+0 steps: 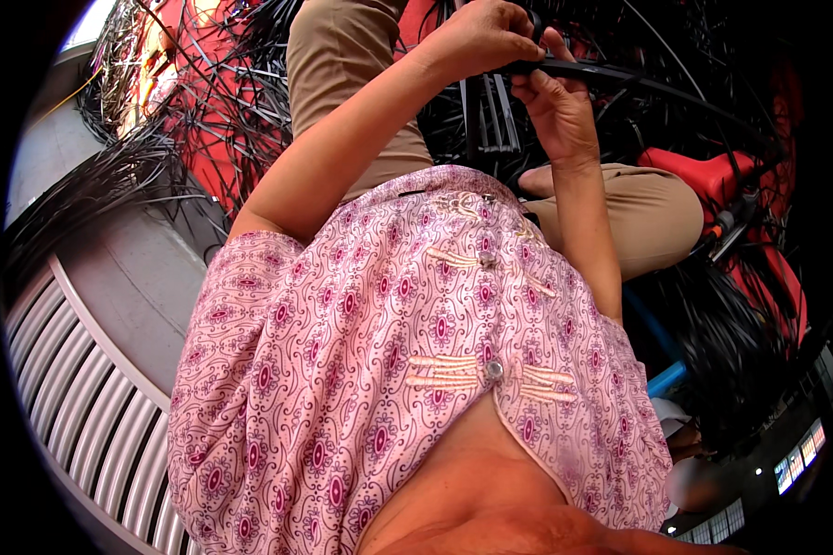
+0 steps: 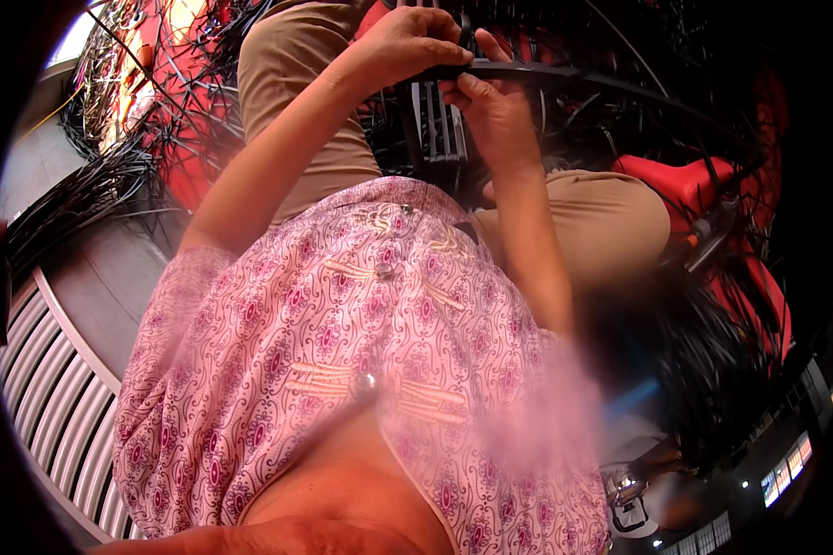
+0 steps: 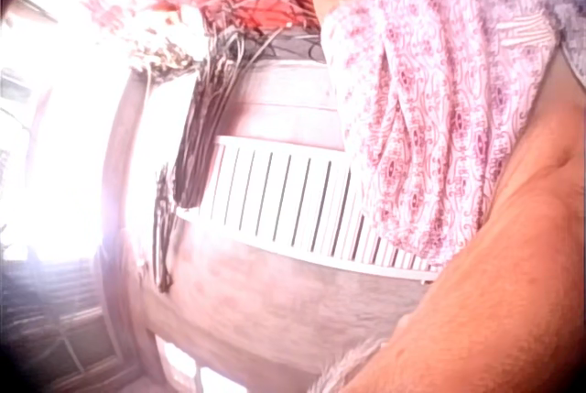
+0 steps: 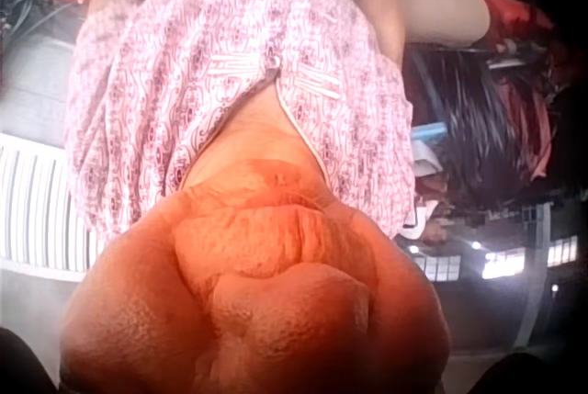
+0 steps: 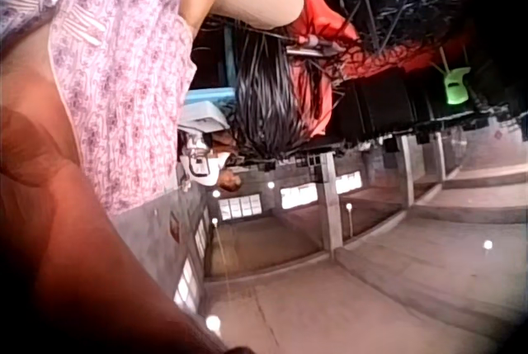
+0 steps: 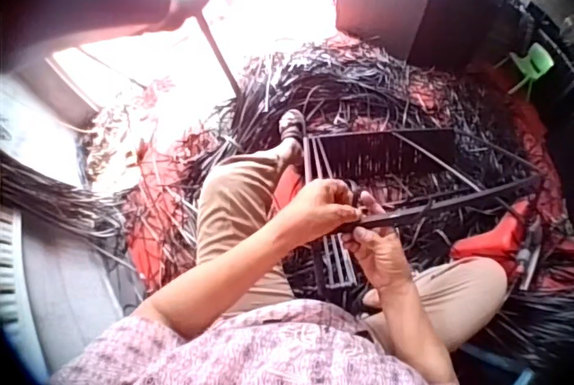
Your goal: The person sits on the floor and weaves black palm fibers into a large, spherical structure. They use a staple gun to secure the fibers and a pair of scissors to trim excess material. The person repeatedly picks up fibers, weaves them into the structure, and secures them with the staple gun.
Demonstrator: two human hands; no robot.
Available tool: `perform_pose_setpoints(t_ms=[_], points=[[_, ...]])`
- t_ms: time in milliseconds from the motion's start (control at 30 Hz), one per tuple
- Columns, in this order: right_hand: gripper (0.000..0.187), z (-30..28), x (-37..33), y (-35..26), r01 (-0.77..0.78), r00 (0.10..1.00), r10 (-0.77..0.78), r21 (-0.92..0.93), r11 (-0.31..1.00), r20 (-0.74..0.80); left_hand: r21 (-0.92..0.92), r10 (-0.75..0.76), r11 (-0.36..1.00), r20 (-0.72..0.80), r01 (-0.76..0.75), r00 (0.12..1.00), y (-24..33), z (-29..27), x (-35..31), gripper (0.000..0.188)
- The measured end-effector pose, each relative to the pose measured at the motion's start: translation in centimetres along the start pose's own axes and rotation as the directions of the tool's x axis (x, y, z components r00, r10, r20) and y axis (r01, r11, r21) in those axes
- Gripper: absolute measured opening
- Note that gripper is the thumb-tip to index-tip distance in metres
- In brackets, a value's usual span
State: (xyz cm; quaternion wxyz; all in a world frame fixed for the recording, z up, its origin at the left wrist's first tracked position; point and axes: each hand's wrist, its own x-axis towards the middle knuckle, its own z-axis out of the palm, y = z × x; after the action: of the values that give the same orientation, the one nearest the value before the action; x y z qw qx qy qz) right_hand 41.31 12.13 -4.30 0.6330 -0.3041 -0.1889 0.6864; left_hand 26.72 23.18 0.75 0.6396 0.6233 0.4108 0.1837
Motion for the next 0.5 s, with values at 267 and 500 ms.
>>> perform_pose_setpoints(t_ms=[267, 500], points=[[0.059, 0.1, 0.2, 0.3, 0.032, 0.999, -0.032, -0.037, 0.999, -0.014, -0.168, -0.026, 0.986, -0.101, 0.009, 0.995, -0.6, 0.8, -0.1, 0.016], [0.060, -1.8, 1.5, 0.2, 0.046, 0.983, -0.039, -0.034, 0.998, 0.182, 0.268, 0.217, 0.954, -0.306, -0.135, 0.927, 0.2, 1.1, -0.5, 0.026]])
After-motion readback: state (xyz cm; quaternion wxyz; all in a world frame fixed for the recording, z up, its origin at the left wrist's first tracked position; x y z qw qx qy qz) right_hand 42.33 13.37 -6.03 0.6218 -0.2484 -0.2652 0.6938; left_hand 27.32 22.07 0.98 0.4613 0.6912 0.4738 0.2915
